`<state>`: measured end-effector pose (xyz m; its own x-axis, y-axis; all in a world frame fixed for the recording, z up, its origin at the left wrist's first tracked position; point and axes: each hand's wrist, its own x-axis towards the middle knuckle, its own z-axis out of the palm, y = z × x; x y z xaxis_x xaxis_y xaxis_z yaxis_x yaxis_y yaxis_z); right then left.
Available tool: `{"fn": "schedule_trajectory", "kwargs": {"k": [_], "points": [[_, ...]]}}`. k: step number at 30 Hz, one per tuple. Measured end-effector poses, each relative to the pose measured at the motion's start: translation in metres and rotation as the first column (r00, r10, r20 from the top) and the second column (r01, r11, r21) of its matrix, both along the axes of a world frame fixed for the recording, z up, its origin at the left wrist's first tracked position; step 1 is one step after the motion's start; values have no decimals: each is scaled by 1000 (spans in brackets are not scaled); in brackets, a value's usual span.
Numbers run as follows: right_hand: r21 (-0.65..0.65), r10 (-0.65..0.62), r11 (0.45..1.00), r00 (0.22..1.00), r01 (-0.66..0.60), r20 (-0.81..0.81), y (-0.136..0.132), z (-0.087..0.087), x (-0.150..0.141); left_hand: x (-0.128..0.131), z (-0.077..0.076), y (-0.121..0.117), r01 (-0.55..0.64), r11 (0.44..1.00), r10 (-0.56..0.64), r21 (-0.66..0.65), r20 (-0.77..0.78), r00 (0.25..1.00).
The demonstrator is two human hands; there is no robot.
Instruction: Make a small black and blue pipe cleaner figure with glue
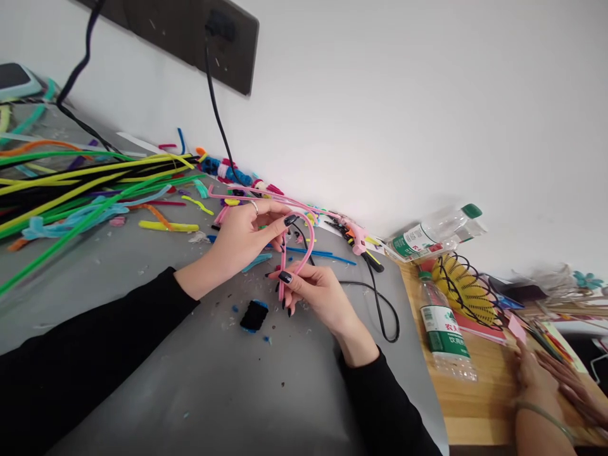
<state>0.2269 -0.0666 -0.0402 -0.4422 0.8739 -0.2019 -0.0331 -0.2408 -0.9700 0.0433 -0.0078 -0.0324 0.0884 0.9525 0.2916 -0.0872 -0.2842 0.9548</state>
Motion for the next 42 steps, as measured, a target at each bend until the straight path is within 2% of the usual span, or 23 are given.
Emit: {"fn": "schedule_trajectory", "kwargs": {"k": [6,10,14,17,21,24,28,33,39,42], "points": [[197,-36,980,993,14,109,1,3,2,3,1,-4,42,998,-42,49,-14,999],[75,11,997,996,-18,93,1,2,3,1,3,-5,87,995,-82,52,-100,992],[23,-59,998,998,59,-26,1,1,4,-4,2,-6,73,991,-40,108,-280,959],[54,-162,984,982,168,-95,3,2,7,-7,0,-7,167,980,-102,108,-449,888],[84,-275,954,953,287,-127,5,1,9,-8,-5,-12,329,935,-156,134,-678,718],[97,-328,936,938,339,-107,5,-1,9,-6,-8,-13,414,898,-167,150,-754,635],[101,-349,929,933,357,-86,5,-3,7,-7,-11,-10,467,867,-194,172,-747,636],[122,-335,931,938,343,-84,5,0,7,-9,-15,-7,466,851,-147,243,-741,655],[134,-310,939,949,316,-66,4,5,6,-9,-18,-6,437,860,-108,265,-741,662],[142,-340,927,938,346,-67,4,5,5,-8,-19,-6,426,870,-119,247,-733,670]]}}
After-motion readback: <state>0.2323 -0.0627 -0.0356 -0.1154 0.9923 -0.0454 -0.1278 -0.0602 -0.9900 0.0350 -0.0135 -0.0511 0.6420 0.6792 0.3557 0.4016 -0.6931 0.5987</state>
